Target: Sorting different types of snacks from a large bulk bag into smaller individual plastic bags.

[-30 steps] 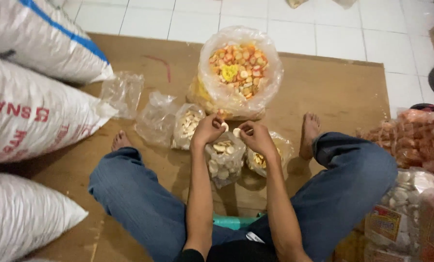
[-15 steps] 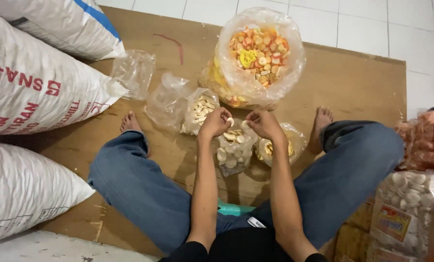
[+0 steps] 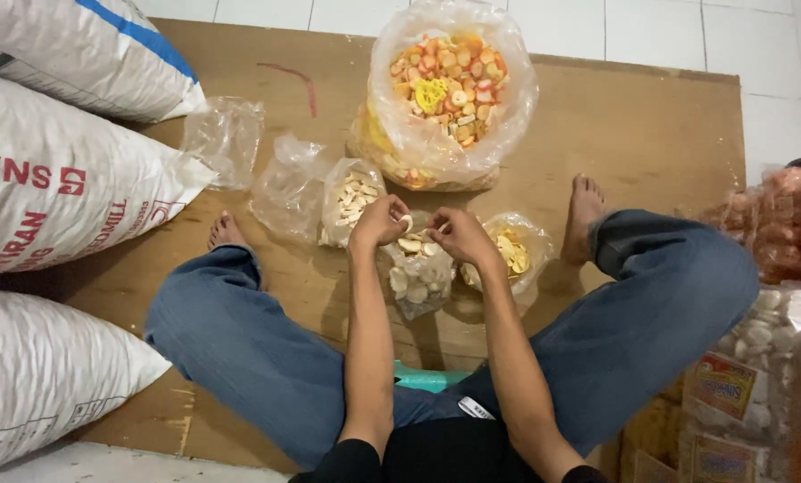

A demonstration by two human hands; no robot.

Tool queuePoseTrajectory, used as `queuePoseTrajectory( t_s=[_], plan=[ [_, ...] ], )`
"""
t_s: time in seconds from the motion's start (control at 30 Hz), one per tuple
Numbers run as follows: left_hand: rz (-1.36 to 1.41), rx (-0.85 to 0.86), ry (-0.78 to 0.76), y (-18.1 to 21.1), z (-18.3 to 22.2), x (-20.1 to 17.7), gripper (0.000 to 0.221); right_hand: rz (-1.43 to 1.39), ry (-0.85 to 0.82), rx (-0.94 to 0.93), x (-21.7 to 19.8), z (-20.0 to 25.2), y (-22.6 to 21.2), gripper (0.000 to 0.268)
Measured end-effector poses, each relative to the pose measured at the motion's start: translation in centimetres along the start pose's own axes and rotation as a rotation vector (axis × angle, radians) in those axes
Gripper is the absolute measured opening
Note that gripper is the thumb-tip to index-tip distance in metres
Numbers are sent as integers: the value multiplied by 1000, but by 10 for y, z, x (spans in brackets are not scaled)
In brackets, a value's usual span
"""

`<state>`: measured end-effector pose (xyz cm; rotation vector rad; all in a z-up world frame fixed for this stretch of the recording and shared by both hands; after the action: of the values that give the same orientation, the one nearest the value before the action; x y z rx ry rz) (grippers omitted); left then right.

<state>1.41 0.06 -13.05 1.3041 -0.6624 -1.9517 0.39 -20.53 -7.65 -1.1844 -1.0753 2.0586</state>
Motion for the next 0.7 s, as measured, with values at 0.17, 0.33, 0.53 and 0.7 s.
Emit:
queuePoseTrajectory(
  t_s=[0.17,0.33,0.53,0.7],
  plan=[
    [-61,-27,-16,4,-2,-3,27,9,14,-22,7,-11,22,22],
    [-68,-40,-37,3,-12,-6,27,-6,-9,-34,7,-4,13,31],
    [-78,-53,-56,4,-13,-6,28,9,-2,-26,1,7,9,31],
    [-87,-51,-85,-7,-21,6,29,26,13,-36,-11,12,-2,31]
  ],
)
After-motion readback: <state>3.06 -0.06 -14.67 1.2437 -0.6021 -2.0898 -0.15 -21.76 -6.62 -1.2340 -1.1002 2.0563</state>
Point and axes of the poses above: each hand's wrist, its own z-axis away from the middle knuckle, its own x-axis out of the palm, y = z × x, the point moved 2 cm from there along -z, towards the middle knuckle, and after that the axes turned 2 degrees about -z, right-handed, at the moved point
